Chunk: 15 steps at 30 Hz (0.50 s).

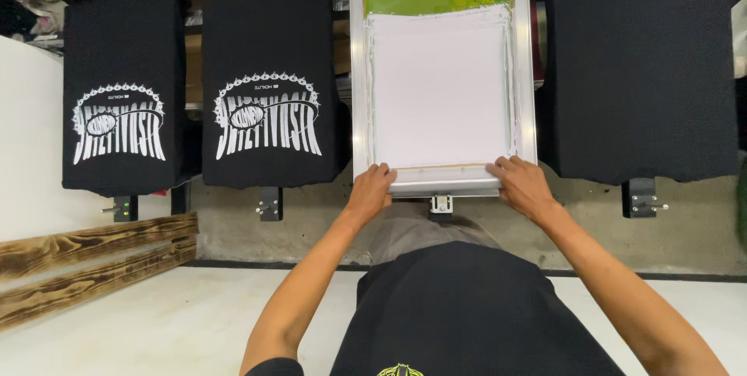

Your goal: The person uses a squeegee to pull green ink across a screen printing frame, applying a design onto a black t-shirt. They repeat this process on several t-shirts arranged on a multi-station press.

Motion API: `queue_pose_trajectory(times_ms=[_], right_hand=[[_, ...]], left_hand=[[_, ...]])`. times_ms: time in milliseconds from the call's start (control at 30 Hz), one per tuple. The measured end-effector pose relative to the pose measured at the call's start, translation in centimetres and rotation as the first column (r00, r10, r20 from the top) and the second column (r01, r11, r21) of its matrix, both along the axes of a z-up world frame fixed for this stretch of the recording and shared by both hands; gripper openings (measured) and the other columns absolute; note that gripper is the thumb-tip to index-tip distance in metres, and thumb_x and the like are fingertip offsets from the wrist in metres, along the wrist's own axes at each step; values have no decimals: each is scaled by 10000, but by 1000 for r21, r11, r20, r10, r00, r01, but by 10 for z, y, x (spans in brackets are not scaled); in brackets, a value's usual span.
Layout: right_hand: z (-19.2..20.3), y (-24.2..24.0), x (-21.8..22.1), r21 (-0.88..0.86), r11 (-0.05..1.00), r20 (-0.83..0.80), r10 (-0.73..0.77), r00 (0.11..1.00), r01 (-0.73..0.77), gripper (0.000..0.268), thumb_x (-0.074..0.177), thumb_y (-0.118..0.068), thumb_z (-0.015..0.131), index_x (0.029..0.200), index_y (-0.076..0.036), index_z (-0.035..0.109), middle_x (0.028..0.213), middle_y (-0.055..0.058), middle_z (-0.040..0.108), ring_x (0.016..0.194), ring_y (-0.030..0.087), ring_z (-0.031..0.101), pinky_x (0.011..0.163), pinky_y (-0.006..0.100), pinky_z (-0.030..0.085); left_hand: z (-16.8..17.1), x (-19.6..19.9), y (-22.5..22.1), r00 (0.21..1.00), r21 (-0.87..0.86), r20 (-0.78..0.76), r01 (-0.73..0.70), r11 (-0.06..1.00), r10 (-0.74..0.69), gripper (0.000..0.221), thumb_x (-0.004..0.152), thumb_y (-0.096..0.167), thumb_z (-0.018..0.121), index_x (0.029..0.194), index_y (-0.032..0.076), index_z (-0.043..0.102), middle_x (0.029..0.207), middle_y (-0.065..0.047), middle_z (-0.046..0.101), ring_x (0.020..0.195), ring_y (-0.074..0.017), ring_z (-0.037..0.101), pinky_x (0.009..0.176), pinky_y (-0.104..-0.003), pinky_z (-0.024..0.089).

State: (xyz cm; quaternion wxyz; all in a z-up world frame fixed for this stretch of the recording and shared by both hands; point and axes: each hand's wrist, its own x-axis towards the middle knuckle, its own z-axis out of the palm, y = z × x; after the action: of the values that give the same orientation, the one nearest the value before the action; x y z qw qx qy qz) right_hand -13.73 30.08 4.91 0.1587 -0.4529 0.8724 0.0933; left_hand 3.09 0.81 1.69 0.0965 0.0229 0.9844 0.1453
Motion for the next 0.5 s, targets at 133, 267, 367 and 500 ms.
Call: queue_pose_trajectory(times_ms=[133,267,367,500], right_hand=[[-41,20,19,-73,997,-16,1,1000,-2,482,651,-244,670,1119,-267,555,1123,-69,564,1084,139,565,946,287,460],[-58,17,25,-59,996,-33,-62,998,60,573,632,-286,694,1180,-209,545,1165,-36,552,1146,160,533,1028,295,397],[-70,12,22,-17,997,-9,-74,997,74,648,606,-300,746,1198,-153,525,1176,4,526,1147,197,519,1023,311,401],[-74,6,11,-9,999,3,-34,999,34,684,613,-322,738,1223,-149,479,1185,4,485,1180,201,472,1048,322,374]], left_hand=[[-30,14,11,1000,-42,-19,-1,999,0,454,623,119,721,1040,60,554,983,-97,521,965,-288,553,762,-371,522],[-36,7,22,995,-33,-51,-93,995,91,545,586,125,741,1087,10,560,1036,-149,525,1007,-331,539,861,-399,485],[-53,1,27,987,-82,-135,-104,991,93,609,514,195,756,1063,4,577,1010,-142,538,967,-323,546,861,-392,475],[-49,-4,25,968,-142,-247,-76,987,39,625,518,260,736,1075,9,605,1022,-128,569,972,-326,552,895,-401,458]])
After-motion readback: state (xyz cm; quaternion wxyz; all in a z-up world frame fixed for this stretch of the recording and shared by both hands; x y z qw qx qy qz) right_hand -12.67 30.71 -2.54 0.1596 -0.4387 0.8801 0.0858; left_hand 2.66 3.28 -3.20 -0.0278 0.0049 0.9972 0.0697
